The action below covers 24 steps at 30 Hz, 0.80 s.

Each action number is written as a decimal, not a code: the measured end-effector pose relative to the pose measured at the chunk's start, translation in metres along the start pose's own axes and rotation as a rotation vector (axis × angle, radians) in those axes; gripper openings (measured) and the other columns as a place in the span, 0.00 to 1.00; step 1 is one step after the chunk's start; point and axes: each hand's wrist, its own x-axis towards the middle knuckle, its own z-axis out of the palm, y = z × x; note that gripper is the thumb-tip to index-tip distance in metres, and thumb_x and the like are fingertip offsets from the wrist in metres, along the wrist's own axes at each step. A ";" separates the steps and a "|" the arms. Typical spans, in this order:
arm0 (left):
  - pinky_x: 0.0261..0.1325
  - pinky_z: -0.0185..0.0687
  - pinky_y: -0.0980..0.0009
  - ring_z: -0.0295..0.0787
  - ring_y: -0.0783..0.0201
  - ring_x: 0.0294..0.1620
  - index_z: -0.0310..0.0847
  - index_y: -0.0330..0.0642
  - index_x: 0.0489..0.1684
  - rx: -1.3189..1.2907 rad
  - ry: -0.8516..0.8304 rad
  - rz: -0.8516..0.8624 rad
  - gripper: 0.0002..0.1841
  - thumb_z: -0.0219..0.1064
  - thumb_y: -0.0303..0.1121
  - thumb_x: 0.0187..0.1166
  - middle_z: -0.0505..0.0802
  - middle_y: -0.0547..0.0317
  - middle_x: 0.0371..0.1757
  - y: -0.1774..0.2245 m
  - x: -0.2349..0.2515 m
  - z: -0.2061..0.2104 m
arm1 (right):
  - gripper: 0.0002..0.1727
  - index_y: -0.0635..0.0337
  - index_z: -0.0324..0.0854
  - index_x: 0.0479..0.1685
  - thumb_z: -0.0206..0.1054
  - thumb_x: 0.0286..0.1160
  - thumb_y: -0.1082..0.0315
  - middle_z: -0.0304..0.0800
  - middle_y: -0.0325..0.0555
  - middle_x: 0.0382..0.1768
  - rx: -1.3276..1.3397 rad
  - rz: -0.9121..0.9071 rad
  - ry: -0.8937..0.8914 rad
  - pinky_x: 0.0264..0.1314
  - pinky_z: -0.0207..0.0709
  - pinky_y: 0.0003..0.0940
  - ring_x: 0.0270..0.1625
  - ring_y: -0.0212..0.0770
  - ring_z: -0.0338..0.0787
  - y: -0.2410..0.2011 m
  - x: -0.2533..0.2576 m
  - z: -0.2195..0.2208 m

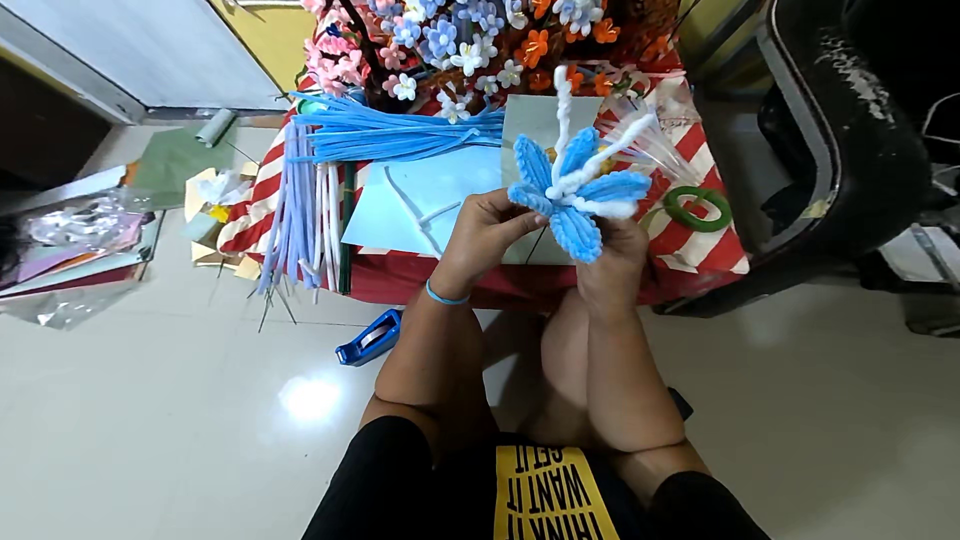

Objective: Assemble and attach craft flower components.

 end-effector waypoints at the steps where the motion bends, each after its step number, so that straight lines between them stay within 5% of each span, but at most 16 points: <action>1: 0.42 0.87 0.80 0.89 0.78 0.35 0.88 0.39 0.43 0.014 -0.013 0.010 0.08 0.70 0.17 0.74 0.94 0.65 0.36 0.001 0.000 -0.002 | 0.12 0.49 0.93 0.43 0.72 0.72 0.78 0.96 0.27 0.42 0.001 0.005 -0.009 0.55 0.88 0.25 0.46 0.23 0.93 -0.001 0.000 0.000; 9: 0.39 0.86 0.79 0.87 0.75 0.33 0.89 0.34 0.36 0.150 -0.005 0.099 0.03 0.73 0.17 0.71 0.91 0.60 0.36 0.006 0.000 0.000 | 0.14 0.48 0.93 0.43 0.70 0.72 0.80 0.96 0.26 0.44 -0.035 -0.009 -0.053 0.56 0.88 0.25 0.48 0.23 0.93 -0.006 -0.001 -0.002; 16: 0.42 0.88 0.79 0.90 0.79 0.34 0.88 0.37 0.42 0.090 0.001 0.099 0.10 0.72 0.15 0.69 0.95 0.64 0.36 -0.003 0.001 0.002 | 0.11 0.50 0.93 0.43 0.72 0.73 0.78 0.96 0.26 0.43 -0.063 0.019 -0.105 0.54 0.88 0.24 0.46 0.22 0.93 -0.012 0.002 -0.008; 24: 0.44 0.86 0.79 0.88 0.76 0.37 0.88 0.31 0.34 0.255 -0.035 0.236 0.03 0.72 0.17 0.67 0.92 0.57 0.37 -0.002 0.003 -0.008 | 0.14 0.45 0.93 0.45 0.69 0.75 0.78 0.96 0.24 0.45 0.011 0.016 -0.140 0.55 0.88 0.24 0.48 0.22 0.92 -0.008 -0.001 -0.005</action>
